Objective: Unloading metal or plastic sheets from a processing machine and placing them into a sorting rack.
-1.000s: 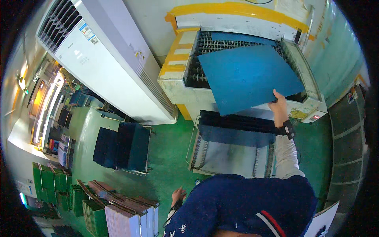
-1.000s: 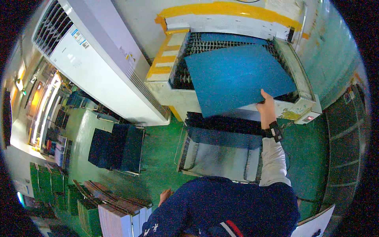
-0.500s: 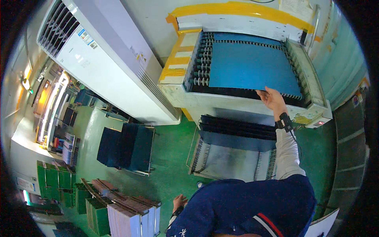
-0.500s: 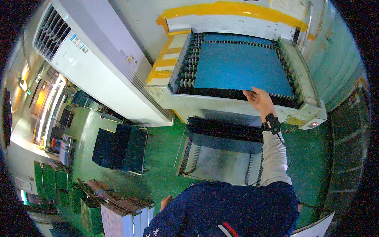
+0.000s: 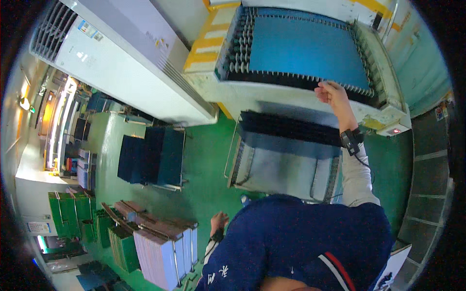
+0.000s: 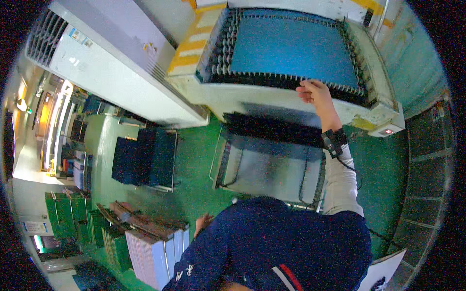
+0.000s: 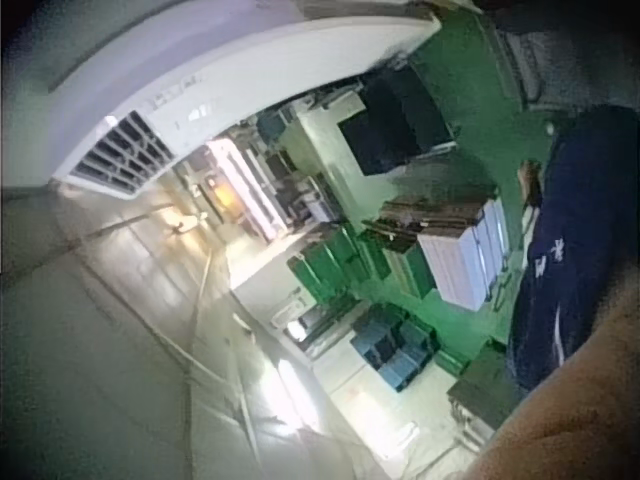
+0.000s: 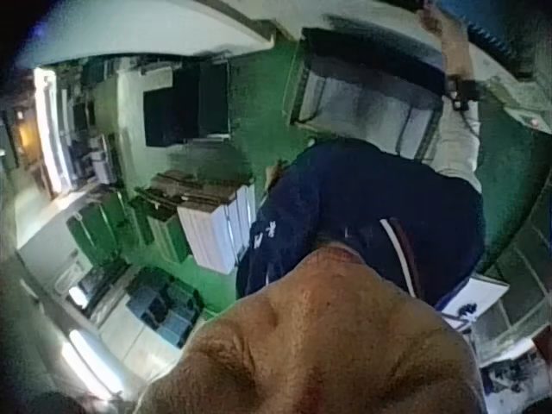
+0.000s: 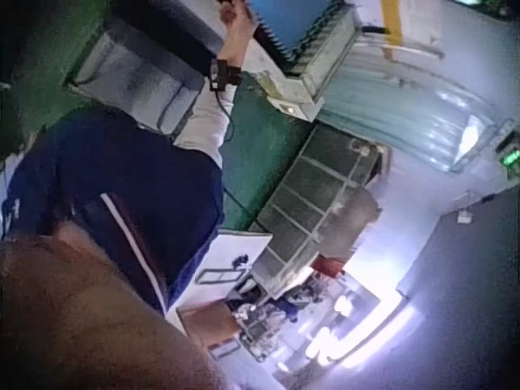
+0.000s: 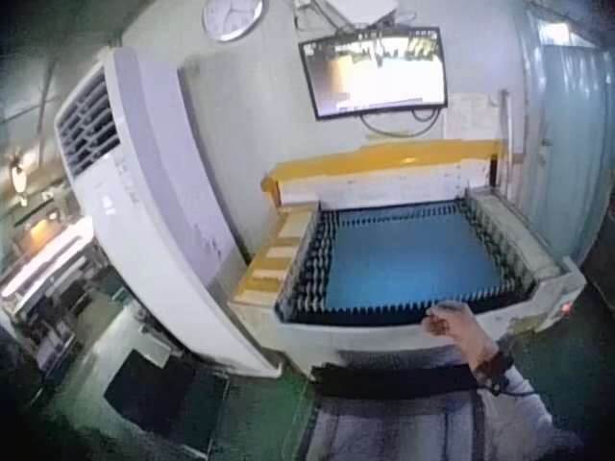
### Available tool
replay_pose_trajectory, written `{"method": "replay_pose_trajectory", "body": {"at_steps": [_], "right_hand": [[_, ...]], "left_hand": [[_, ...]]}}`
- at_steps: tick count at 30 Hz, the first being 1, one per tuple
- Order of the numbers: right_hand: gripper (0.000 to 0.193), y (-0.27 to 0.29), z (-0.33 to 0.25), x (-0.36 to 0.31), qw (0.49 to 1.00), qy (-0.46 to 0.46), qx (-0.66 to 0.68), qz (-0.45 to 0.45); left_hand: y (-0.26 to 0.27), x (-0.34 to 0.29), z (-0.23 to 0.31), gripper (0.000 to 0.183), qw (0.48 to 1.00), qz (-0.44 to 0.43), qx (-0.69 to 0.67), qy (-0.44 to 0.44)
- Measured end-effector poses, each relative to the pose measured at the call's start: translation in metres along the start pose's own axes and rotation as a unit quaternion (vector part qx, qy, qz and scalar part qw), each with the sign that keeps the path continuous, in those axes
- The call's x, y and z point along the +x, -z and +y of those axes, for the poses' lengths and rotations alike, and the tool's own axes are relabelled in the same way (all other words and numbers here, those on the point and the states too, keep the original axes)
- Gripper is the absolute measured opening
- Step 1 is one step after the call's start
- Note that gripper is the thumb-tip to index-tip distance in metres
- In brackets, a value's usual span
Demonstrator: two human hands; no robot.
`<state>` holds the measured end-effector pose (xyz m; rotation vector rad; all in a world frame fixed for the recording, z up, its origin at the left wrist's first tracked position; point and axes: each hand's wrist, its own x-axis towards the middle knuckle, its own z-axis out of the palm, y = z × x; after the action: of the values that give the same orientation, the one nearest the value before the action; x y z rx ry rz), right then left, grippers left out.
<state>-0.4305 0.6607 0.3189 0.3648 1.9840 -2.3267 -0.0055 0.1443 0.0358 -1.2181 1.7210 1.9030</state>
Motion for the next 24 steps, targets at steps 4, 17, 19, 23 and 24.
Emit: {"method": "replay_pose_trajectory", "body": {"at_steps": [4, 17, 19, 23, 24], "right_hand": [[0.022, -0.016, 0.021, -0.032, 0.990, -0.014, -0.116, -0.076], [0.023, -0.050, 0.094, -0.113, 0.851, 0.235, -0.451, -0.128], [0.025, -0.050, 0.101, -0.115, 0.828, 0.260, -0.480, -0.125], [0.023, -0.053, 0.115, -0.114, 0.801, 0.239, -0.534, -0.127], [0.022, -0.054, 0.117, -0.113, 0.791, 0.229, -0.553, -0.126]], "left_hand": [[-0.019, -0.013, 0.024, 0.036, 0.991, 0.039, -0.082, 0.095], [-0.031, -0.013, 0.032, 0.042, 0.993, 0.042, -0.050, 0.102], [-0.032, -0.015, 0.035, 0.042, 0.993, 0.037, -0.052, 0.100], [-0.029, -0.012, 0.027, 0.042, 0.994, 0.031, -0.060, 0.090], [-0.028, -0.010, 0.024, 0.042, 0.994, 0.031, -0.061, 0.091]]}}
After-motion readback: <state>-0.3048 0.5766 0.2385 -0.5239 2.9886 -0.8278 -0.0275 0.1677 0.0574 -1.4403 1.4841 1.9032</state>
